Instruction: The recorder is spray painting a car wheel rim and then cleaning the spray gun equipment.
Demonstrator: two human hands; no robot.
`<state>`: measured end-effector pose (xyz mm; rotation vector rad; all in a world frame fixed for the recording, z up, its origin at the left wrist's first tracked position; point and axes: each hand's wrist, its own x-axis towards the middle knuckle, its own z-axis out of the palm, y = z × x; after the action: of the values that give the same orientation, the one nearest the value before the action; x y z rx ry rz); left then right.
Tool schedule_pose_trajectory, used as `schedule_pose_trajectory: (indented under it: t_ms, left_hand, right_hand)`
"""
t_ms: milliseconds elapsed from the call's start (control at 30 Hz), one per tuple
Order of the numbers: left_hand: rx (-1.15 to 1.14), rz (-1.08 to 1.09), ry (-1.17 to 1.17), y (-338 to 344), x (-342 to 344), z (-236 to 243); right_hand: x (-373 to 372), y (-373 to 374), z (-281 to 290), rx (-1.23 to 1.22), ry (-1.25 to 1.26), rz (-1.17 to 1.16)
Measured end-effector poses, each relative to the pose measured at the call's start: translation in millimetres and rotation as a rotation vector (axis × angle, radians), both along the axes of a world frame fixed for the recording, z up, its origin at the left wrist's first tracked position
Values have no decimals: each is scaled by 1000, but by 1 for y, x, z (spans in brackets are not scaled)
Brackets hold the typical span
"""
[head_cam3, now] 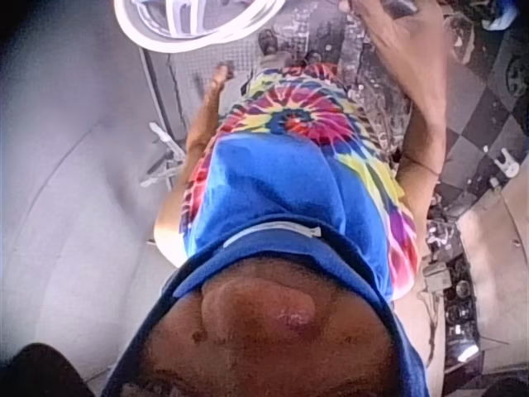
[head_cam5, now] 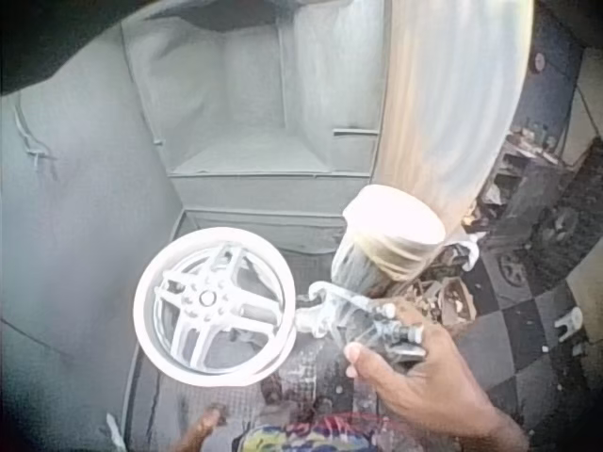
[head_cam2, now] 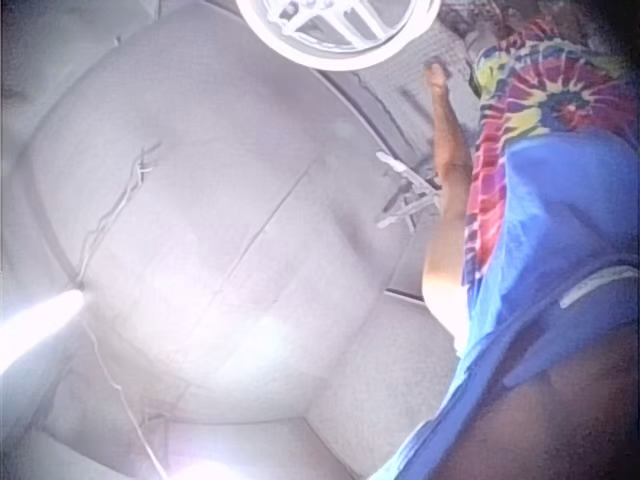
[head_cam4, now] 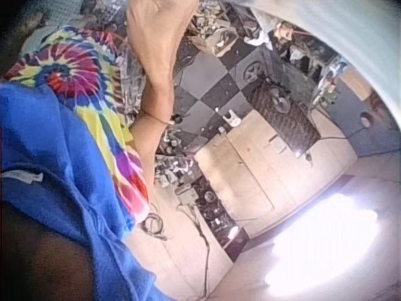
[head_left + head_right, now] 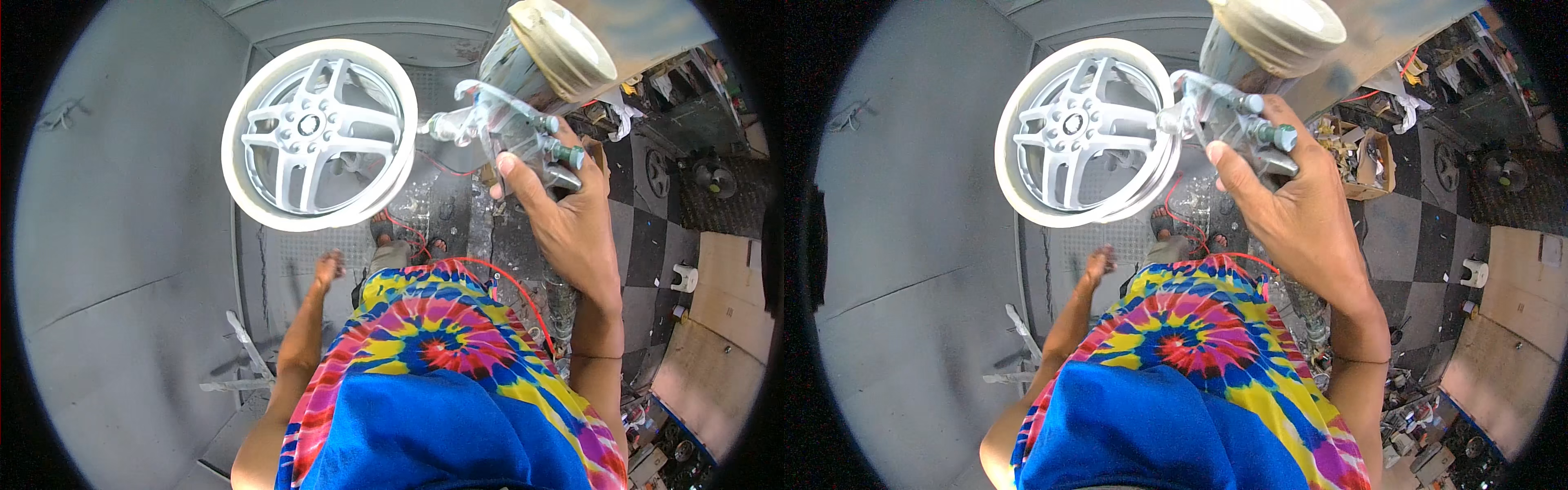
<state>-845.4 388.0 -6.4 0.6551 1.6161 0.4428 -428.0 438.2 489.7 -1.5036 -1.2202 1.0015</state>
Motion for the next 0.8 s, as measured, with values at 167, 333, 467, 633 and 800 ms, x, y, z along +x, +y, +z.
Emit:
schedule_pose_trajectory:
  t_ms: [167, 333, 467, 633, 800]
  left_hand:
    - [105, -152, -102, -70, 36, -39]
    - [-39, -76, -123, -66, 33, -31]
    - [-60, -30, -91, -45, 26, -10]
    - [-87, -27, -50, -36, 29, 0]
    - [-71, -47, -52, -40, 46, 0]
  right_hand:
    - [-1, -6, 6, -56, -33, 84]
    - [-1, 8, 1, 24, -73, 160]
    - [0, 18, -3, 84, -12, 136]
    - [6, 11, 0, 38, 14, 91]
    - [10, 14, -3, 40, 13, 147]
